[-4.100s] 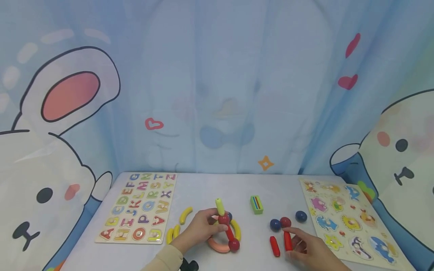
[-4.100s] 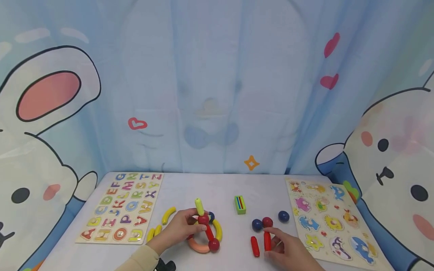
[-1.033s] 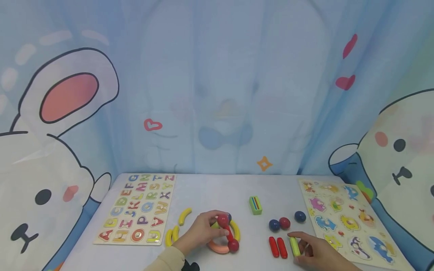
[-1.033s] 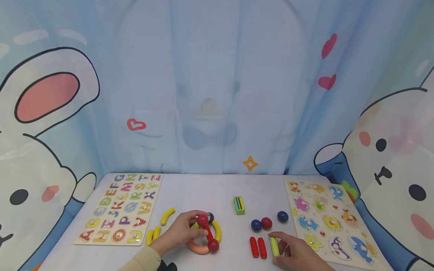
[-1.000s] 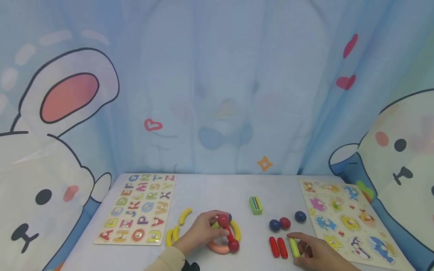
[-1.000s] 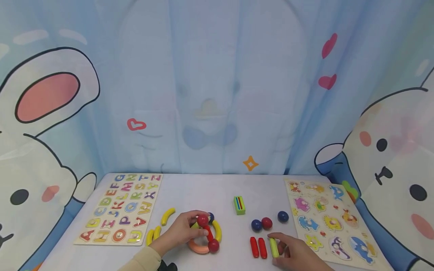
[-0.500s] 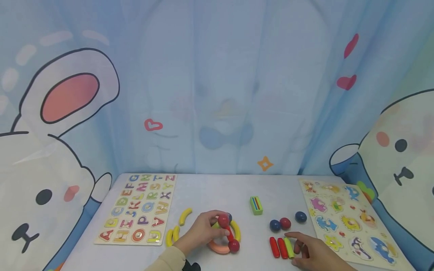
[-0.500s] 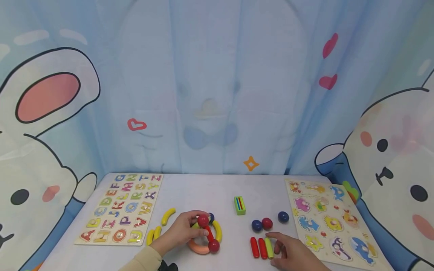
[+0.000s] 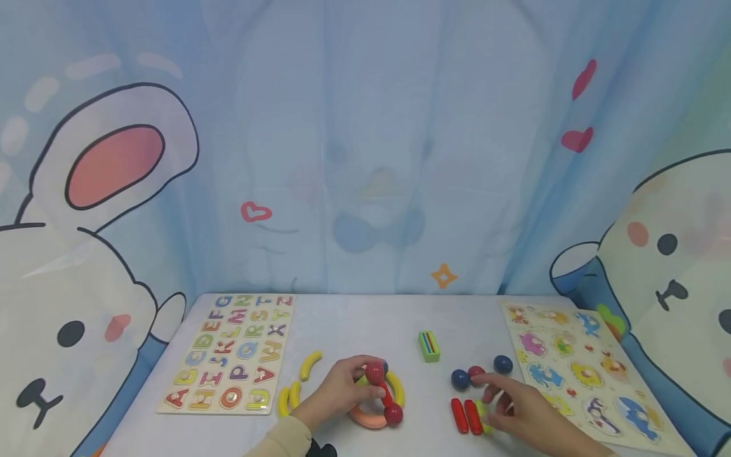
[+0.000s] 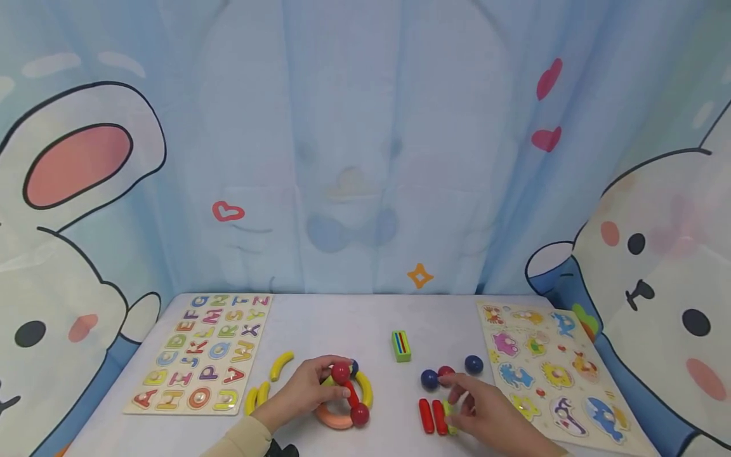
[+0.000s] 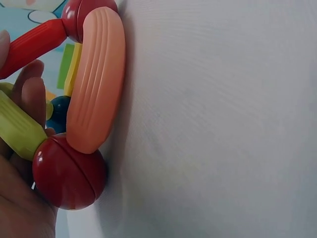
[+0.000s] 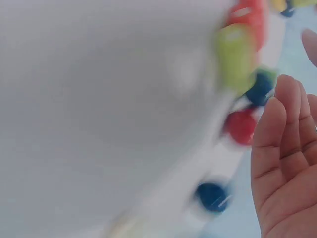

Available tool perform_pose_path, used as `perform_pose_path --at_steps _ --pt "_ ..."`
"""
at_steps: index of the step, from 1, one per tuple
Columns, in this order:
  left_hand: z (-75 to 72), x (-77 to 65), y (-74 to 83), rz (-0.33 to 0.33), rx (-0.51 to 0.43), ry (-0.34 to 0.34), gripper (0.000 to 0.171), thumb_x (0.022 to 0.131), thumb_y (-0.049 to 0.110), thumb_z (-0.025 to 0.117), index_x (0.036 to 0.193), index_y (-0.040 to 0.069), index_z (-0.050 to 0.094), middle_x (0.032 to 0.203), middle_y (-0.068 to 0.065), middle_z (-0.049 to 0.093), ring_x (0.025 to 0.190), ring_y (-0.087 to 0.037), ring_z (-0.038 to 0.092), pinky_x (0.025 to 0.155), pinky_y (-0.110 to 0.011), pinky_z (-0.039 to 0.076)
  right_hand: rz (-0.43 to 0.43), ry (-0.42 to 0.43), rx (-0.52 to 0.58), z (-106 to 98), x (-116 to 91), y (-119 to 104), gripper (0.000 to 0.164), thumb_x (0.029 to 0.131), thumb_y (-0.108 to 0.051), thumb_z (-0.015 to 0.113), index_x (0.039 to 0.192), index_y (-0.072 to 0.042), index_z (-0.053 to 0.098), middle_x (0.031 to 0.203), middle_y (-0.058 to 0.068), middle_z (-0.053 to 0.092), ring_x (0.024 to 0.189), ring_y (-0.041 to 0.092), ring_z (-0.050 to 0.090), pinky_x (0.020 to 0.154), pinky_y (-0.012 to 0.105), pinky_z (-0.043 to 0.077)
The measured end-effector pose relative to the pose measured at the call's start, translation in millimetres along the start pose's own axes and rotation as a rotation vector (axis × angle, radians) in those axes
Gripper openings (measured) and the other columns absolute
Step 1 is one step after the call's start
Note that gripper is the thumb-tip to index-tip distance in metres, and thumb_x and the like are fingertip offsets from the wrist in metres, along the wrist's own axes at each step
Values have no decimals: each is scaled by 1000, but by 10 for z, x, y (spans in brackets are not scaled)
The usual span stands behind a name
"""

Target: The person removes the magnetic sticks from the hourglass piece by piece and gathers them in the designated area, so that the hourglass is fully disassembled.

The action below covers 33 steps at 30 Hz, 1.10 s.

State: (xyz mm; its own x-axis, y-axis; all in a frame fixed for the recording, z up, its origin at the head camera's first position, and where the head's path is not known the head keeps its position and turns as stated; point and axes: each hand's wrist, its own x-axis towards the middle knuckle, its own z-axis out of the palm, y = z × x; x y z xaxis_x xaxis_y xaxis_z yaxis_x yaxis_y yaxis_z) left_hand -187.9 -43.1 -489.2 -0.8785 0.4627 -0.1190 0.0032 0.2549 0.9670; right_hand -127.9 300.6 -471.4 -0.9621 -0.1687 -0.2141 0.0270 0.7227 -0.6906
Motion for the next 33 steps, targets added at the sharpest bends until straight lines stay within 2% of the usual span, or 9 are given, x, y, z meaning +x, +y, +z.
perform_pose_path --at_steps 3,6,10,13,17,21,27,33 --pt "12 2 8 9 5 -11 50 81 10 83 128 14 66 115 2 70 99 -13 66 88 -34 55 -181 -31 17 51 130 -325 51 86 -21 79 132 -10 59 98 2 62 79 16 58 66 25 53" --pt "11 13 -9 21 7 -16 49 81 11 83 127 15 66 115 2 71 99 -13 66 89 -35 55 -280 -71 40 204 323 -689 46 88 -26 77 130 -15 60 100 0 63 82 14 60 69 25 54" --pt "18 29 -32 44 9 -22 47 83 15 82 126 16 66 110 3 72 100 -12 67 91 -36 54 -335 -117 60 413 522 -1056 41 89 -32 77 125 -21 62 101 -4 64 87 16 62 71 27 55" --pt "21 27 -35 52 25 -19 47 84 14 80 128 15 64 106 2 73 98 -12 67 87 -34 54 -337 -129 9 519 596 -1212 42 87 -38 77 123 -22 62 100 -8 63 86 15 61 70 26 54" --pt "16 7 -22 38 47 3 50 84 9 79 132 13 62 105 0 74 94 -14 67 79 -32 57 -338 -105 -109 598 625 -1307 48 83 -45 79 123 -24 62 96 -14 61 80 9 59 67 24 53" --pt "16 9 -27 26 39 5 54 83 7 79 134 12 60 104 -2 74 93 -15 68 75 -31 57 -357 -77 -168 650 651 -1305 48 83 -45 79 123 -26 62 92 -17 60 80 5 59 68 23 53" --pt "8 12 -18 30 24 -21 48 84 10 79 129 13 63 100 1 75 87 -11 67 68 -21 51 -364 -85 -131 696 689 -1241 42 85 -42 77 121 -29 61 95 -18 64 85 2 61 78 29 57" --pt "-4 21 -31 47 31 -20 45 84 12 79 127 14 65 99 3 75 90 -10 67 75 -22 52 -376 -106 -97 696 700 -1228 43 86 -45 74 124 -28 61 96 -18 64 86 2 62 80 30 57"
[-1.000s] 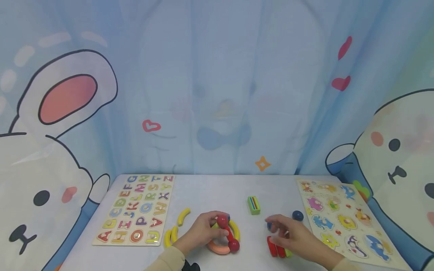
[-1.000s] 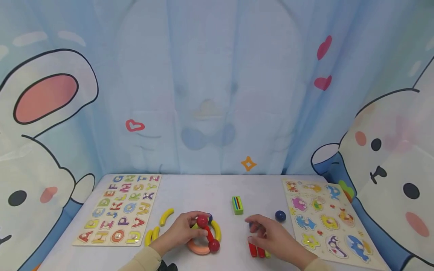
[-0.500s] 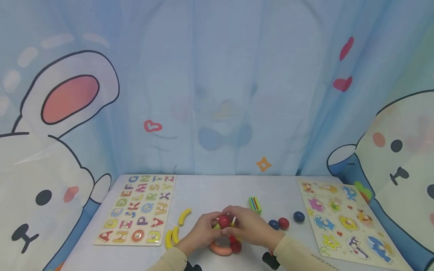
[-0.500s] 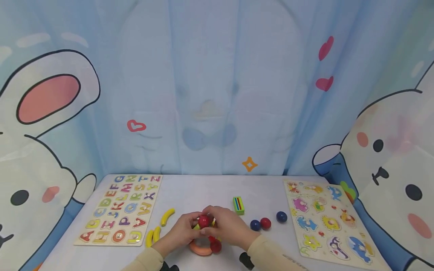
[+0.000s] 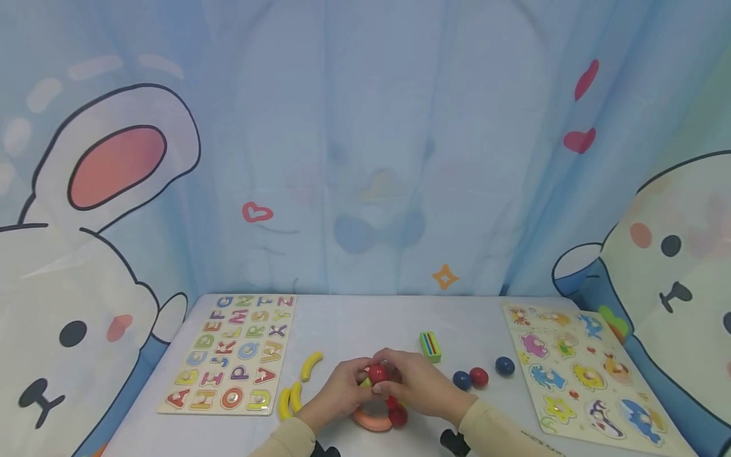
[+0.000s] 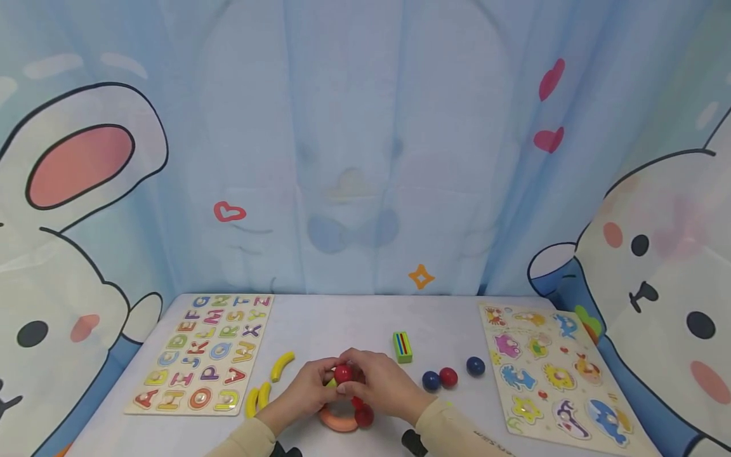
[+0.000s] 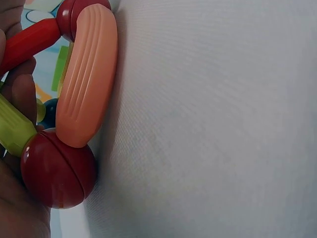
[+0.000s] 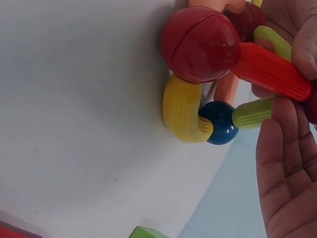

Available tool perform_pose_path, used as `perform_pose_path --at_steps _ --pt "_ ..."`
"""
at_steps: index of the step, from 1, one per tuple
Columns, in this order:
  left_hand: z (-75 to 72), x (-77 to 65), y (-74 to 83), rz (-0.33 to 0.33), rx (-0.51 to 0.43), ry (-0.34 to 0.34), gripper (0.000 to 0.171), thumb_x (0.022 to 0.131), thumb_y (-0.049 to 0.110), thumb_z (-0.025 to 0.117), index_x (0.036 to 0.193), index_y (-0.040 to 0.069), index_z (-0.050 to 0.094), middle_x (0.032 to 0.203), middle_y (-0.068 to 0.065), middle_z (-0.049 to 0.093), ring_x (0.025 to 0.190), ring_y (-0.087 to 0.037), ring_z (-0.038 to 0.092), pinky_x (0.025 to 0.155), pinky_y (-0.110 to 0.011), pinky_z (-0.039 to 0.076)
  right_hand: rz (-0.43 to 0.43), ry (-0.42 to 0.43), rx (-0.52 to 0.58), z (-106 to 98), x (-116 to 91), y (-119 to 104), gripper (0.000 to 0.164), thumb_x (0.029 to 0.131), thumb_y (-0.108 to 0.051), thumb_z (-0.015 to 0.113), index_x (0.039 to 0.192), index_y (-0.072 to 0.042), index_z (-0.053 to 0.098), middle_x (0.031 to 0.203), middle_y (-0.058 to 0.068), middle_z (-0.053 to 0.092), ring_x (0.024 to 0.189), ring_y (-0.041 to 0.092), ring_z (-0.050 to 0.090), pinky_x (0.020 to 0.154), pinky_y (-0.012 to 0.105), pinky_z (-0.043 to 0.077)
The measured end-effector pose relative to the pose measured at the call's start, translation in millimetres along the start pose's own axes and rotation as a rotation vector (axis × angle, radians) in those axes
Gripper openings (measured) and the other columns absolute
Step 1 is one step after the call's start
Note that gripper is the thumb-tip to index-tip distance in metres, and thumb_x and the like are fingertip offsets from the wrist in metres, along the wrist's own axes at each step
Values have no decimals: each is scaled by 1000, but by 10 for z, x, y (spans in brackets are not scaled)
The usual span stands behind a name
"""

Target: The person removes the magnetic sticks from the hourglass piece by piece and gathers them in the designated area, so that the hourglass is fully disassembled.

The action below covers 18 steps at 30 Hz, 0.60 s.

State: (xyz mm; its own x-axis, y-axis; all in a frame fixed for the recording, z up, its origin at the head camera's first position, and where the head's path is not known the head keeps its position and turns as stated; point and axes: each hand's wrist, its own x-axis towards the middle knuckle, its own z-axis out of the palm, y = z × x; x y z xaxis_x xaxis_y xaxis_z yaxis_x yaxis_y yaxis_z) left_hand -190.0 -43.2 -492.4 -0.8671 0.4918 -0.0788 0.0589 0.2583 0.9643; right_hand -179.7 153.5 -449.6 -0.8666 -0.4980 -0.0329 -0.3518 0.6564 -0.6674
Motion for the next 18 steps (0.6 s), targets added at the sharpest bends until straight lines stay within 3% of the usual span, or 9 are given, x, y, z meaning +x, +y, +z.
perform_pose_path --at_steps 10,18 --pt "3 13 -25 -1 -16 11 46 83 9 79 127 14 65 91 0 75 74 -11 61 62 -20 45 -27 -13 2 -17 -32 -12 44 90 -46 68 127 -25 59 93 -19 62 84 2 60 79 28 55" --pt "10 15 -44 4 -19 23 45 82 10 81 125 14 66 90 0 76 77 -11 63 67 -21 48 -11 -28 20 -19 -40 -16 40 94 -40 67 128 -22 58 92 -17 62 83 3 61 74 26 55"
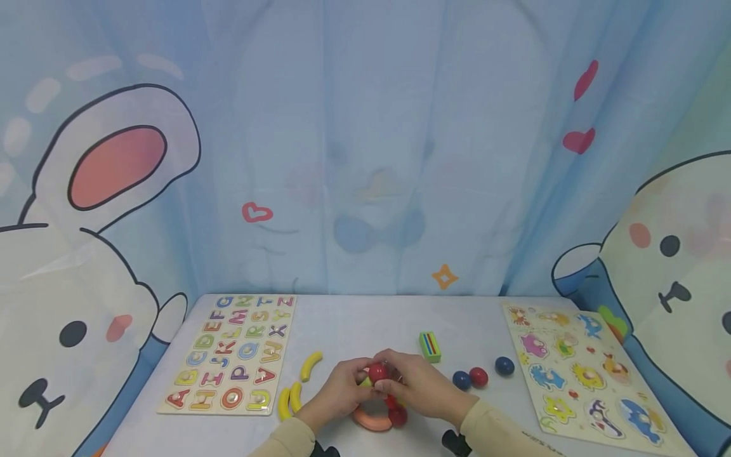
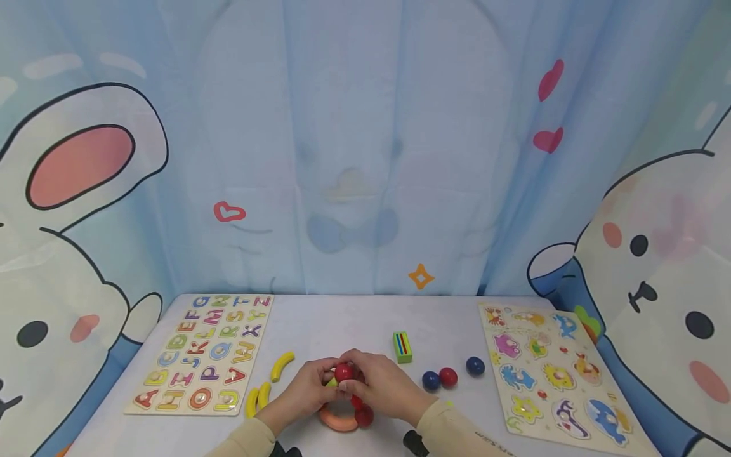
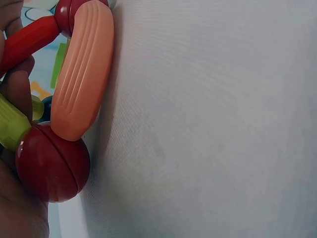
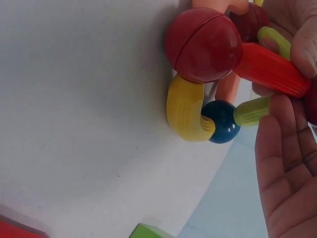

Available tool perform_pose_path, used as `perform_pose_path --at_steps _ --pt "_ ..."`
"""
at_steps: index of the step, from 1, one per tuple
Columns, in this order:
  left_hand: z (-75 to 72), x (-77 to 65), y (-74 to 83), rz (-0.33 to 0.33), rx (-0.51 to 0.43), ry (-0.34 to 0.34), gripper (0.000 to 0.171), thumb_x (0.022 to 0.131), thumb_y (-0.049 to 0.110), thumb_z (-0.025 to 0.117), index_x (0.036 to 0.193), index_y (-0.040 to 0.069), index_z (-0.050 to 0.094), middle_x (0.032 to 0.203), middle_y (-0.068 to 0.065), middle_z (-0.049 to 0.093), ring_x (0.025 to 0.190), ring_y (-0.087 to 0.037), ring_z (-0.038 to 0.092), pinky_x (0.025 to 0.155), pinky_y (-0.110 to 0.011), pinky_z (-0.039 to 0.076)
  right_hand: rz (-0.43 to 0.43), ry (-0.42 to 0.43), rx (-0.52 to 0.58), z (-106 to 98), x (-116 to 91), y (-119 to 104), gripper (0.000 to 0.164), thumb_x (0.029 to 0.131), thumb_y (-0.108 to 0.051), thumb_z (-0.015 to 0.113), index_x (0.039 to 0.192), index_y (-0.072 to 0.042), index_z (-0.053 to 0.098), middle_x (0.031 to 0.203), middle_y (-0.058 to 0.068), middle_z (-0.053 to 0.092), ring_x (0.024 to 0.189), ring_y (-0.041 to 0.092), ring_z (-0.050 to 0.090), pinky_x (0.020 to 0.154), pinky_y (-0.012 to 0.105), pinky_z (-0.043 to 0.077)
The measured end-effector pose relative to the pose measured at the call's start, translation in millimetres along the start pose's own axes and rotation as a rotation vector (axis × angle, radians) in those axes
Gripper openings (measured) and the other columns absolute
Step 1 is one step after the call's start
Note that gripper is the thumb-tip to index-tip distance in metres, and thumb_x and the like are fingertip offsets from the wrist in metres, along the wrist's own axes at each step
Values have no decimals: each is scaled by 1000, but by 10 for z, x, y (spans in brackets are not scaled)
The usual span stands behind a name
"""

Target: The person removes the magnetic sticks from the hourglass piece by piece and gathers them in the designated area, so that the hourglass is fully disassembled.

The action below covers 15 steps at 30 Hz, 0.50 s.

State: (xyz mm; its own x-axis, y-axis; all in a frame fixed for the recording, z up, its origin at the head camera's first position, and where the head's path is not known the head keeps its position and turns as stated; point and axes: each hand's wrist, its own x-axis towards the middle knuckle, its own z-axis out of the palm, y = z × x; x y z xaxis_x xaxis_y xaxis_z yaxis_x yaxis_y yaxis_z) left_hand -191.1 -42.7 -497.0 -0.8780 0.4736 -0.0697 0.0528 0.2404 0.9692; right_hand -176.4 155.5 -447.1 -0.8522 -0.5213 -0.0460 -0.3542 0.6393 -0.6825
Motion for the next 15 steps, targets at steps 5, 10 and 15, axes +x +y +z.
perform_pose_path --at_steps 5,10,15 --pt "-4 7 -6 7 12 -1 45 82 13 82 125 13 67 91 2 76 83 -10 65 77 -23 51 72 6 89 -25 -16 13 40 96 -39 66 129 -19 55 96 -10 64 84 11 62 74 32 57" --pt "-4 15 -5 -11 3 -2 44 82 13 83 123 13 68 96 2 76 89 -10 67 81 -27 54 137 52 208 -96 -71 57 44 97 -47 62 128 -17 55 105 -3 64 94 17 61 82 41 56" --pt "-11 4 11 -18 -13 -7 43 81 11 83 122 14 69 105 0 74 94 -10 69 83 -28 55 129 142 395 -267 -279 213 39 101 -34 59 130 -8 55 113 10 63 99 30 65 84 42 57"
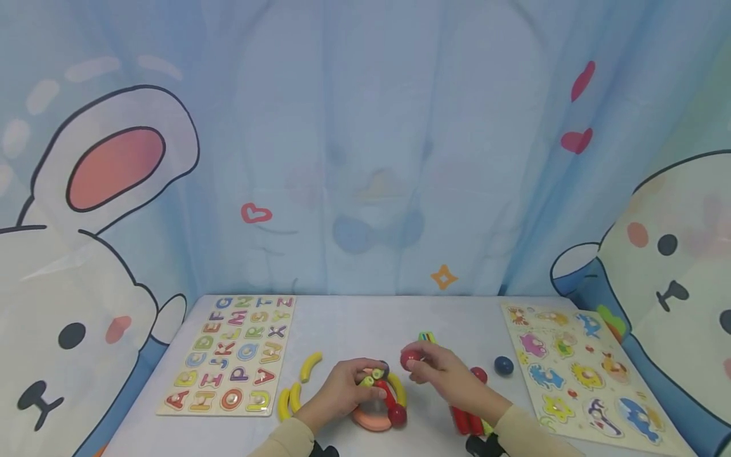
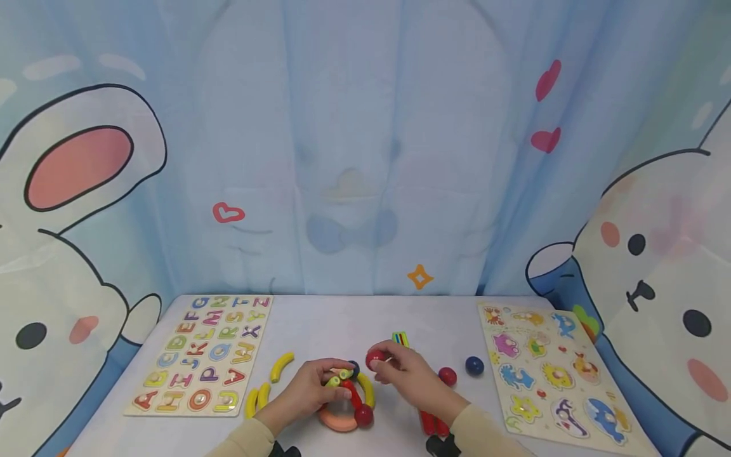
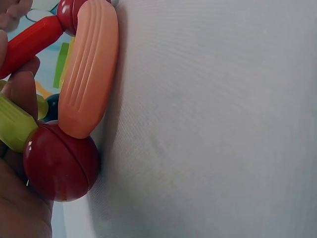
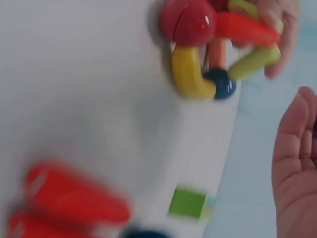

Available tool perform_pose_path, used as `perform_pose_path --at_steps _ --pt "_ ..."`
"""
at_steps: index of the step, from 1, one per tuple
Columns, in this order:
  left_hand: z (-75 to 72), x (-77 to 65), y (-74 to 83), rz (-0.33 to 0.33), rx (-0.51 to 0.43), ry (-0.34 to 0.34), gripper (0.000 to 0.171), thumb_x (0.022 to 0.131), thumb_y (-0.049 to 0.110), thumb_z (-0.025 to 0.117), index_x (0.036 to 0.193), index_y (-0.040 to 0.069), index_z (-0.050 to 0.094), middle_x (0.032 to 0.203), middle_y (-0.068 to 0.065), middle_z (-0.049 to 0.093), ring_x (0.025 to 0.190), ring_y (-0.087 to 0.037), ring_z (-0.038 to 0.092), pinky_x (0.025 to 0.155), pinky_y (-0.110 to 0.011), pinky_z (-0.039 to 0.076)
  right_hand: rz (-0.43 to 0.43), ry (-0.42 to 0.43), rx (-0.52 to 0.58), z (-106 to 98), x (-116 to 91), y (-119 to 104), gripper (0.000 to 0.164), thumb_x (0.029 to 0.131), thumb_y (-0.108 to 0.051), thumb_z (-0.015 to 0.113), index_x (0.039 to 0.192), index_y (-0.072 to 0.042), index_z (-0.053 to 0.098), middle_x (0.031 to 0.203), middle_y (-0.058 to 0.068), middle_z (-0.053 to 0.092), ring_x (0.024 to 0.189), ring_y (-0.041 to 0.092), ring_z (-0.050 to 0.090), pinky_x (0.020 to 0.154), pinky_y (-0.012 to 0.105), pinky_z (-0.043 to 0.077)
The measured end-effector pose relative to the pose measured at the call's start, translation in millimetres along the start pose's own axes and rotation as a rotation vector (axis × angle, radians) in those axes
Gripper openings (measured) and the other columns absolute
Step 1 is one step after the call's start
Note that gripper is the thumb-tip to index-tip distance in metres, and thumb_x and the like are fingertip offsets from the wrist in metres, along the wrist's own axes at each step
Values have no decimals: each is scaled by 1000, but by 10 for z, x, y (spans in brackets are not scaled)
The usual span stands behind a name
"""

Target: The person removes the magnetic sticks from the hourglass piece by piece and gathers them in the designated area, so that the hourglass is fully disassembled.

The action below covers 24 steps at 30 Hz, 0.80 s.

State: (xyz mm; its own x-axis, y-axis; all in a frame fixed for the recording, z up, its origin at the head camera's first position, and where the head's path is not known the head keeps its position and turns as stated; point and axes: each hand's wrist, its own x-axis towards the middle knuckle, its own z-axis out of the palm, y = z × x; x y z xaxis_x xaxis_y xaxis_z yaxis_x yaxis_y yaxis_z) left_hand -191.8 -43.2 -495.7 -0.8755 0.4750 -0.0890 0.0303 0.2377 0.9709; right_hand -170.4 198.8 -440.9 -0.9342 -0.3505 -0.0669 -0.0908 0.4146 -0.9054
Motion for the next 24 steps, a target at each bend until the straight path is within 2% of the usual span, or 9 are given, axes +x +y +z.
perform_pose_path --at_steps 2,4,7,10,13,15,20,24 --pt "6 -6 12 -4 4 3 44 81 10 83 122 14 70 107 0 74 93 -10 69 82 -27 55 4 49 50 -161 -118 83 38 101 -24 59 132 -4 54 117 15 61 102 36 64 85 41 57" --pt "13 -12 23 -10 13 9 44 80 10 83 122 14 70 107 0 74 91 -10 69 79 -27 56 52 114 61 -336 -248 203 40 99 -18 61 135 -3 52 122 18 59 105 37 62 86 42 57" --pt "24 -19 37 -23 35 22 45 80 11 84 122 16 70 107 0 74 91 -10 69 79 -26 56 175 237 -28 -589 -437 448 47 93 -18 70 135 -4 54 127 16 58 108 33 59 87 42 56" --pt "29 -25 47 -36 44 34 44 80 11 84 121 17 70 107 0 74 91 -11 69 78 -27 56 298 322 -208 -768 -562 713 53 86 -21 79 132 -5 57 120 12 62 98 25 59 79 36 56" --pt "26 -29 47 -35 52 38 45 79 10 84 121 17 70 108 -1 73 91 -11 69 77 -27 56 365 343 -322 -842 -609 920 54 82 -23 84 125 -2 59 107 8 65 85 20 57 70 31 55" --pt "27 -30 49 -35 48 36 45 79 10 84 122 17 70 107 0 73 90 -11 69 75 -27 56 380 343 -366 -855 -620 1011 56 80 -25 85 123 0 60 103 7 64 81 19 57 68 31 55" --pt "32 -27 50 -30 39 25 46 79 12 84 122 17 69 103 2 74 88 -10 69 74 -25 55 371 343 -427 -856 -633 1112 62 78 -34 85 124 1 61 101 5 63 80 17 58 66 32 54" --pt "27 -35 53 -26 39 24 45 80 12 84 122 16 69 103 3 74 87 -10 69 74 -25 55 370 357 -422 -847 -620 1135 62 80 -34 84 124 1 61 99 5 64 80 17 58 67 32 54"
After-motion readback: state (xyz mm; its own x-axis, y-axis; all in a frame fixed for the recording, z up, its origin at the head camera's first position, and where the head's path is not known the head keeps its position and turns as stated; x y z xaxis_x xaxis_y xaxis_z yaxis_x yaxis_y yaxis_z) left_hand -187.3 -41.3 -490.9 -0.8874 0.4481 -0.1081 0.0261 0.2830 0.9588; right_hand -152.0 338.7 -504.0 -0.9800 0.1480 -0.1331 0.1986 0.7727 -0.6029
